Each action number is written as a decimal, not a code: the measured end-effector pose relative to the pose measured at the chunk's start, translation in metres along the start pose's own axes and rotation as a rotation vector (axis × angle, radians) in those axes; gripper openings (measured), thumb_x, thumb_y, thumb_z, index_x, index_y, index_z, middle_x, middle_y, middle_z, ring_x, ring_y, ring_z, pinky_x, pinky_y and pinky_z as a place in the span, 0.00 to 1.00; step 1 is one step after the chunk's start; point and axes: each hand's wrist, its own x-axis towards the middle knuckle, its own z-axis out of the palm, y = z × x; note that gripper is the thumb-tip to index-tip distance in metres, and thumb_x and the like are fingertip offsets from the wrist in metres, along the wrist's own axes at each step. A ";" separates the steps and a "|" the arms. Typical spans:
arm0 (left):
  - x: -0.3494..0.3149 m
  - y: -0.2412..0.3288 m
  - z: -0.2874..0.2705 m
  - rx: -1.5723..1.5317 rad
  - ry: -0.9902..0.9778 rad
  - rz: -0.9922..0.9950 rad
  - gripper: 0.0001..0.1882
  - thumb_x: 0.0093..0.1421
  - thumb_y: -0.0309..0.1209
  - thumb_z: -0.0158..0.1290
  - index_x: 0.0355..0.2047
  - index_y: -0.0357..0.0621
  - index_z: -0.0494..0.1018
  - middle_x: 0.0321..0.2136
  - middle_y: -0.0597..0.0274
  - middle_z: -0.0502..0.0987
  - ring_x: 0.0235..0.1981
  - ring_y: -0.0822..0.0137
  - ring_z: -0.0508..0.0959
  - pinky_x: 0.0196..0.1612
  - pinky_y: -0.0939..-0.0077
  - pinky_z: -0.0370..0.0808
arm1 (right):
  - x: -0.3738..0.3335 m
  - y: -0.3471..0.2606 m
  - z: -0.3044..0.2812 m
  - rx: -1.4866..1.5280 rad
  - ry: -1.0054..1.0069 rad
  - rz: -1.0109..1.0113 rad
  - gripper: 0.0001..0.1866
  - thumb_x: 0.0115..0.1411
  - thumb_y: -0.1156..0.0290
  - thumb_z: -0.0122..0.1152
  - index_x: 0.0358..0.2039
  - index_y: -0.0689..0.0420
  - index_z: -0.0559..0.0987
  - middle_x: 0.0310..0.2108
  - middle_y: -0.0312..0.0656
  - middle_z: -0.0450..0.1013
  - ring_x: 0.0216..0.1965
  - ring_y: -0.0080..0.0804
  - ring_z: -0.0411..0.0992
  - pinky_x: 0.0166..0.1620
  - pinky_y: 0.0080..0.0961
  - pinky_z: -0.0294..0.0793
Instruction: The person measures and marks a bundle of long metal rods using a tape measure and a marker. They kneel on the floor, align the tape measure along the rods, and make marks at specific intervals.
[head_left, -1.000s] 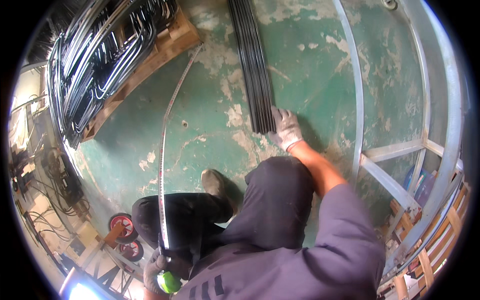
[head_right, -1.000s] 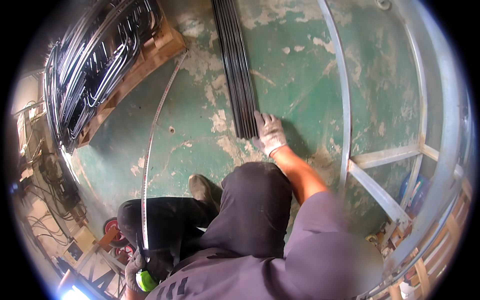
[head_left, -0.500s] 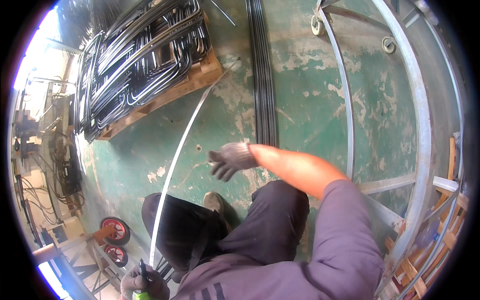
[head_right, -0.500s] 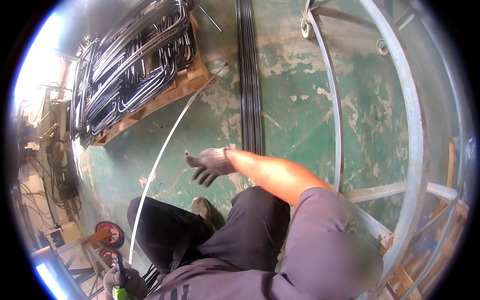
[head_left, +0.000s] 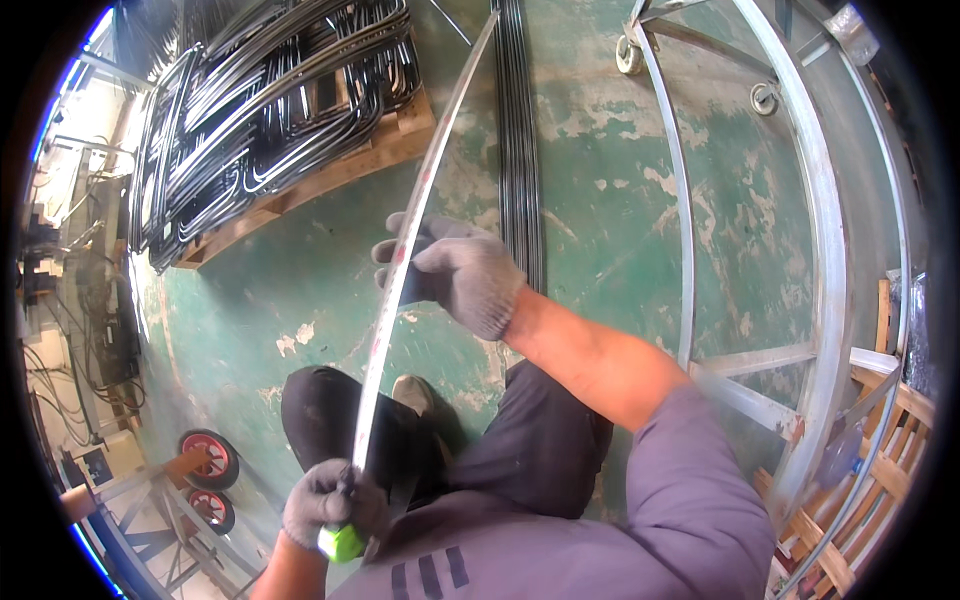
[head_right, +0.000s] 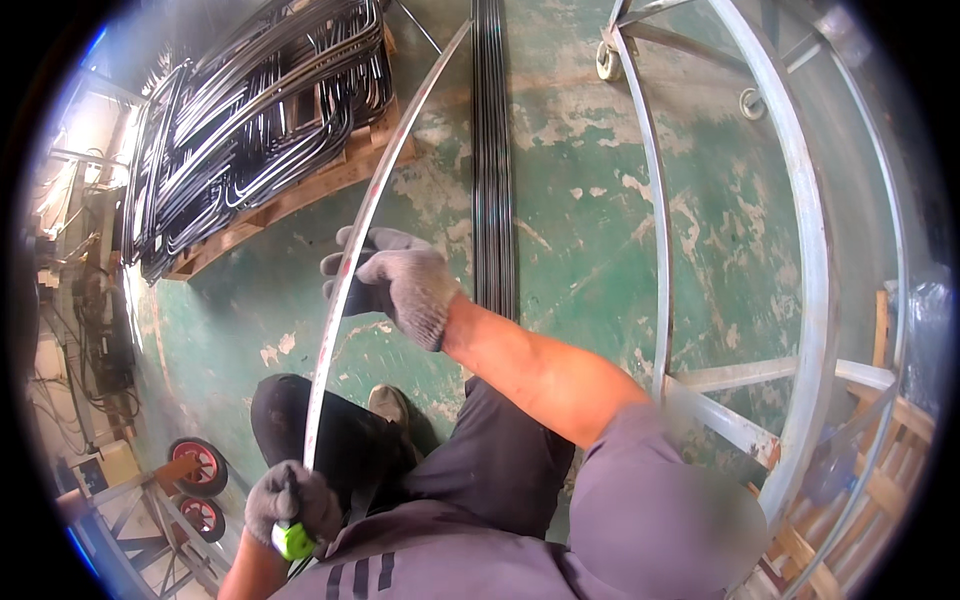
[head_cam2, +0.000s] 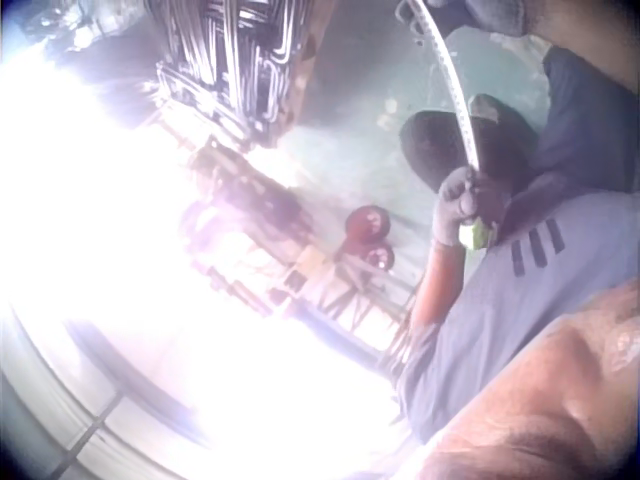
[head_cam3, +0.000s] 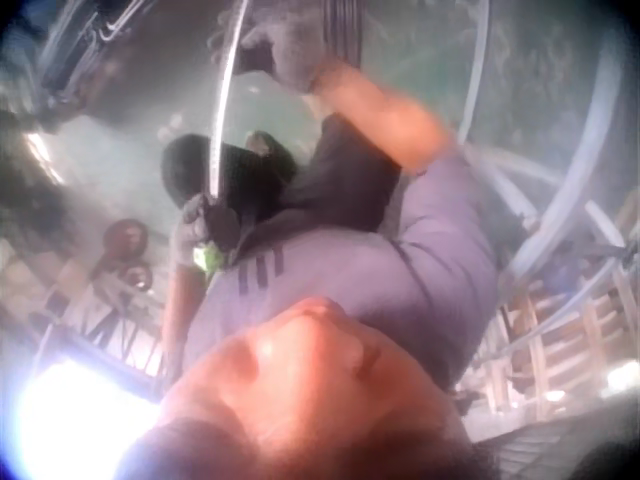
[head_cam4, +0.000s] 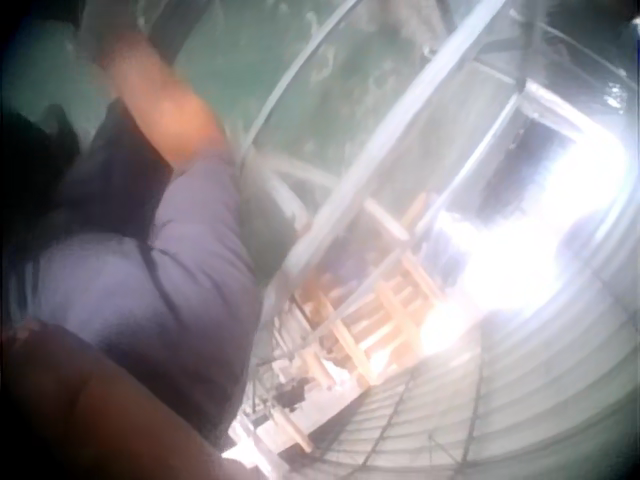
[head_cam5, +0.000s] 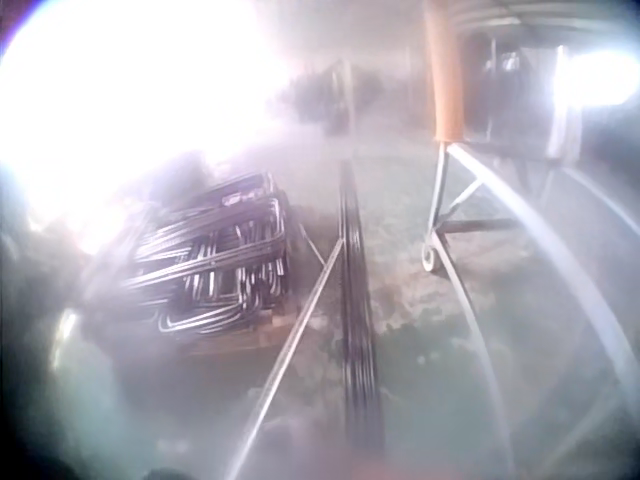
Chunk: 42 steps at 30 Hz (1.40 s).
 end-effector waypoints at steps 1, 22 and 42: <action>0.016 0.001 0.006 0.064 0.017 -0.009 0.25 0.60 0.43 0.75 0.32 0.31 0.78 0.24 0.51 0.78 0.27 0.53 0.80 0.33 0.59 0.79 | -0.011 -0.002 0.005 -0.001 0.008 -0.035 0.24 0.73 0.78 0.46 0.67 0.67 0.72 0.51 0.55 0.81 0.53 0.55 0.83 0.59 0.52 0.84; 0.145 -0.037 0.017 0.530 0.176 -0.123 0.14 0.72 0.35 0.65 0.48 0.35 0.81 0.39 0.58 0.85 0.36 0.65 0.84 0.44 0.67 0.83 | 0.063 -0.116 -0.069 -0.800 0.713 -0.280 0.13 0.71 0.66 0.65 0.37 0.65 0.85 0.32 0.49 0.84 0.28 0.38 0.82 0.33 0.41 0.83; 0.135 -0.047 -0.001 0.416 0.135 -0.089 0.15 0.71 0.38 0.67 0.45 0.37 0.80 0.33 0.57 0.84 0.34 0.64 0.84 0.39 0.69 0.81 | 0.060 -0.074 -0.091 -1.035 0.561 -0.303 0.11 0.70 0.64 0.70 0.40 0.60 0.85 0.30 0.43 0.82 0.31 0.35 0.81 0.40 0.35 0.83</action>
